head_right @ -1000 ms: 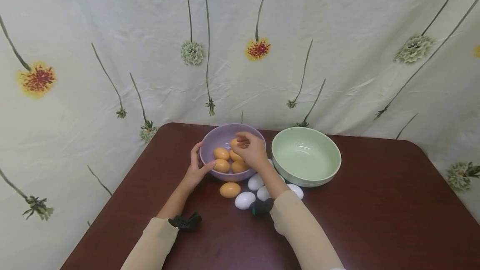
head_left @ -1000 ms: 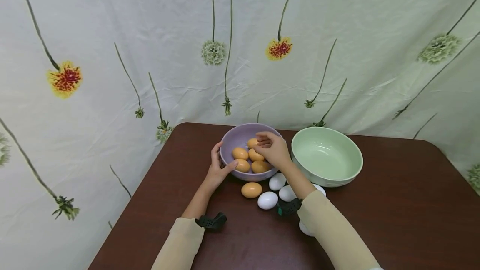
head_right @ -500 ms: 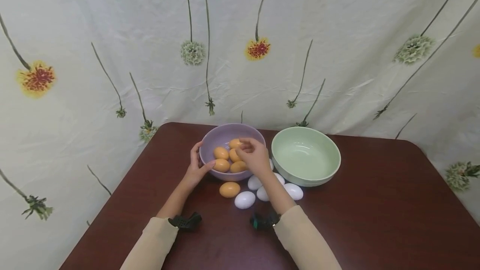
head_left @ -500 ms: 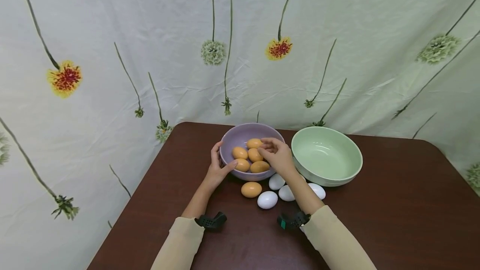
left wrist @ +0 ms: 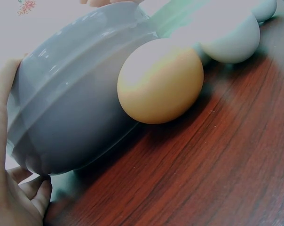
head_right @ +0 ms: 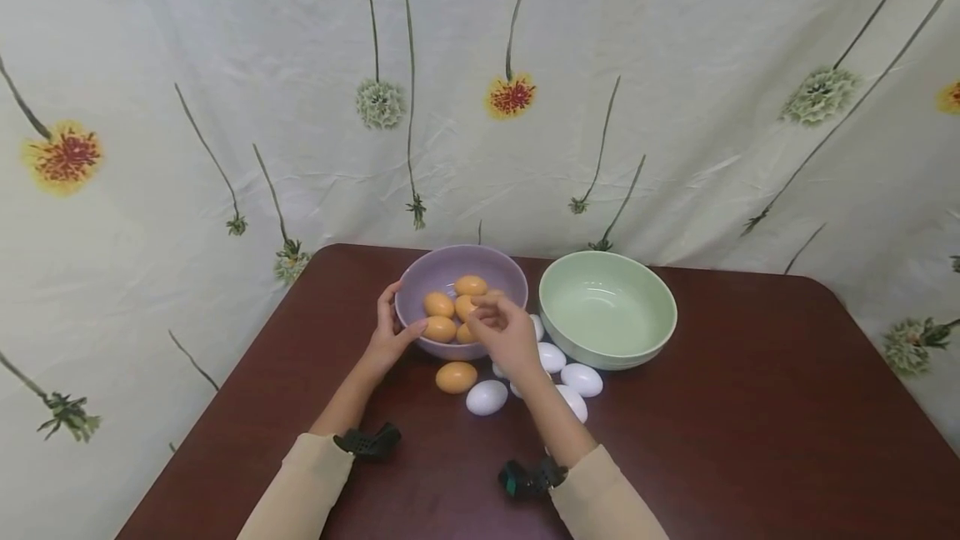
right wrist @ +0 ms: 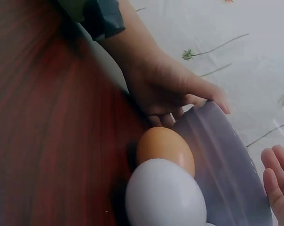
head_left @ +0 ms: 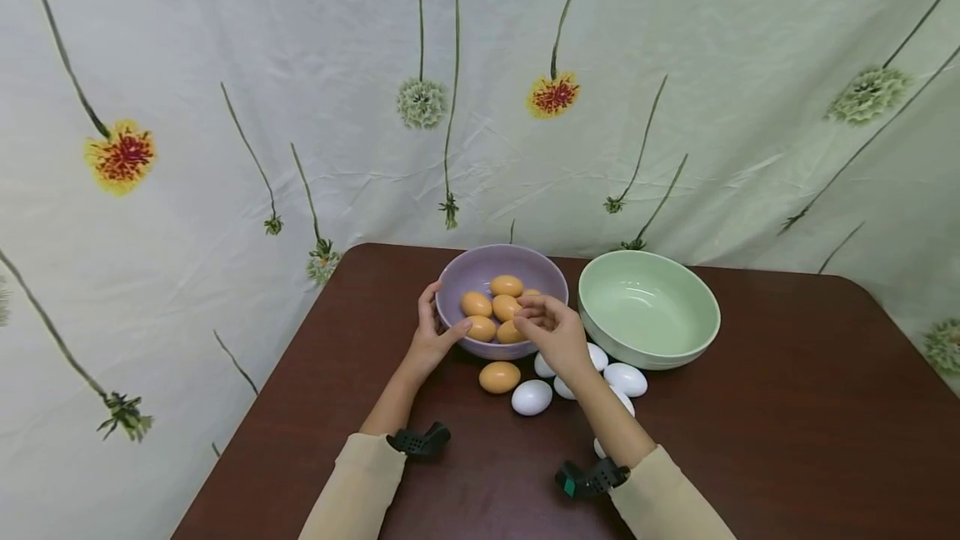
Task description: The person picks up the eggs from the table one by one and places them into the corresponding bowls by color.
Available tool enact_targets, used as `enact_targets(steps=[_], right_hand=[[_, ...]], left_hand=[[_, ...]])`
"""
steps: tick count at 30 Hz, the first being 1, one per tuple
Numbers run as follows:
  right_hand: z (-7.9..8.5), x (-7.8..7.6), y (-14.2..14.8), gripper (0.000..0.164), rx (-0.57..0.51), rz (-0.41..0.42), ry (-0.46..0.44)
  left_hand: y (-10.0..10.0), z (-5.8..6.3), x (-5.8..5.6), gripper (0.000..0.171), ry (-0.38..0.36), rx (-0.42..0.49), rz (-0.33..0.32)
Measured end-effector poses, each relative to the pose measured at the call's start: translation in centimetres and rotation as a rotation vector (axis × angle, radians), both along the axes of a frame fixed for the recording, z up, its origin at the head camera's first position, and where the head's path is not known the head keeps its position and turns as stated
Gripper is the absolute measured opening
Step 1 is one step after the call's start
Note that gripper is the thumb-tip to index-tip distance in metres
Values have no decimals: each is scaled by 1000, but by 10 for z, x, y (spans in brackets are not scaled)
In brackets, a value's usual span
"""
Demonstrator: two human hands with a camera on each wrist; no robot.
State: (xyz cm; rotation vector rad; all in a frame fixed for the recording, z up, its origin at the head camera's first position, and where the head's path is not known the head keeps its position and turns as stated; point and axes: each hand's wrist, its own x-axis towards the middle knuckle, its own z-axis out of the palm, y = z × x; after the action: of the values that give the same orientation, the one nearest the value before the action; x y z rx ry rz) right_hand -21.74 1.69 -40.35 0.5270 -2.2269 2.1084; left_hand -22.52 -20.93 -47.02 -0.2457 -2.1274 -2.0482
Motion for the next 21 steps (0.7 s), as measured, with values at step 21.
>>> enact_targets(steps=[21], right_hand=[[-31,38,-3,16,229,17,266]], left_hand=[[0,0,0,85,-10,-6,-3]])
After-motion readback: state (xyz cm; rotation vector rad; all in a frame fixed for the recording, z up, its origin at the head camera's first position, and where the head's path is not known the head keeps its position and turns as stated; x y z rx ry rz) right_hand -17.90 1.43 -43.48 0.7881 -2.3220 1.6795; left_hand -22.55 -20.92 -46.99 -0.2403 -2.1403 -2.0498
